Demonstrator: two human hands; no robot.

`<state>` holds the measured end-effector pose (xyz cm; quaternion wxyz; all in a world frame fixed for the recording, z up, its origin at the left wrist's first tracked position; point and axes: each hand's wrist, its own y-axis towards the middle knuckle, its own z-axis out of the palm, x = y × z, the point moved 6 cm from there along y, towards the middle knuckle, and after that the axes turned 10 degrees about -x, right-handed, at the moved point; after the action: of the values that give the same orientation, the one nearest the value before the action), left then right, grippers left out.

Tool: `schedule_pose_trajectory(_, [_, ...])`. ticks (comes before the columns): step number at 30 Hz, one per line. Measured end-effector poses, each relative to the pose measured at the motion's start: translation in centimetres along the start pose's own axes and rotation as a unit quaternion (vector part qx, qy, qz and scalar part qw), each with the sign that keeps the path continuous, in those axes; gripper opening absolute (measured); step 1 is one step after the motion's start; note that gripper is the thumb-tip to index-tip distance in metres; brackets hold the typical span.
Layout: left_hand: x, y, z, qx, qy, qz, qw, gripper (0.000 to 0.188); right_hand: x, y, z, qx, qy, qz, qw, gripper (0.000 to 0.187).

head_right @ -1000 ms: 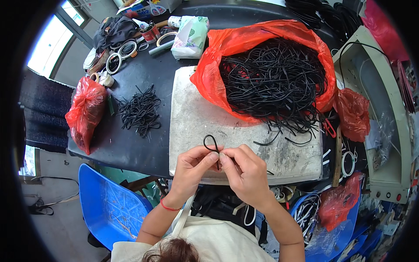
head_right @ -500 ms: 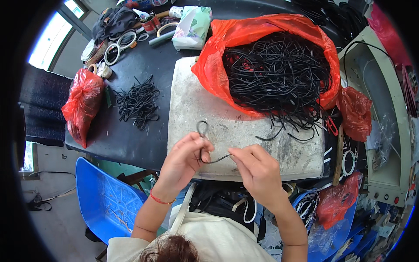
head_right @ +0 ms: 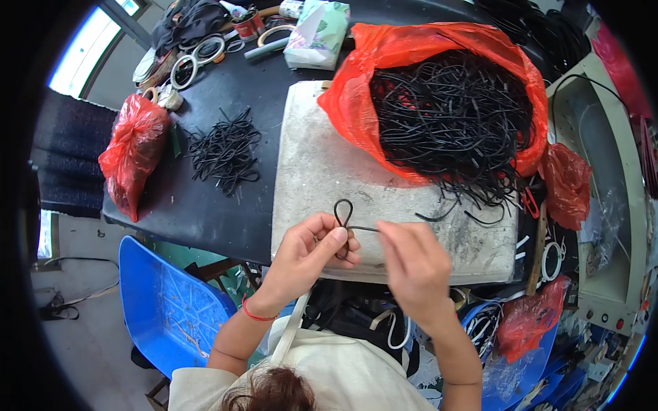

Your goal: The person sits at a cluttered workbench and repeatedly picks up black cable ties from a red bag. They loop each tie and pull the end through to form a knot, then place the finished tie on the table. The person handles the ties one at a time throughout the clip.

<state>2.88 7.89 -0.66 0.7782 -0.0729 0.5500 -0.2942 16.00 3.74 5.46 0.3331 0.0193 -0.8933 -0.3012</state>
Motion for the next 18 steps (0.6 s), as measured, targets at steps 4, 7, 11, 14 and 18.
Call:
schedule_pose_trajectory(4, [-2.6, -0.4, 0.0, -0.015, 0.449, 0.324, 0.833, 0.01, 2.1, 0.9, -0.8, 0.098, -0.011, -0.093, 0.991, 0.019])
schedule_pose_trajectory(7, [-2.2, -2.1, 1.6, 0.137, 0.405, 0.27, 0.863, 0.012, 1.1, 1.9, 0.0, 0.124, 0.052, -0.04, 0.99, 0.014])
schedule_pose_trajectory(11, [-1.0, -1.3, -0.5, 0.038, 0.014, 0.005, 0.999, 0.01, -0.8, 0.2, 1.6, 0.12, 0.128, 0.095, 0.98, 0.011])
schedule_pose_trajectory(14, [-0.5, -0.8, -0.6, 0.048, -0.002, 0.018, 0.999, 0.018, -0.2, -0.7, 2.1, 0.095, 0.152, 0.104, 0.978, 0.017])
schedule_pose_trajectory(18, [0.3, 0.0, -1.5, -0.007, 0.055, 0.08, 0.995, 0.02, 1.3, -1.2, 1.5, 0.098, 0.077, 0.094, 0.988, 0.021])
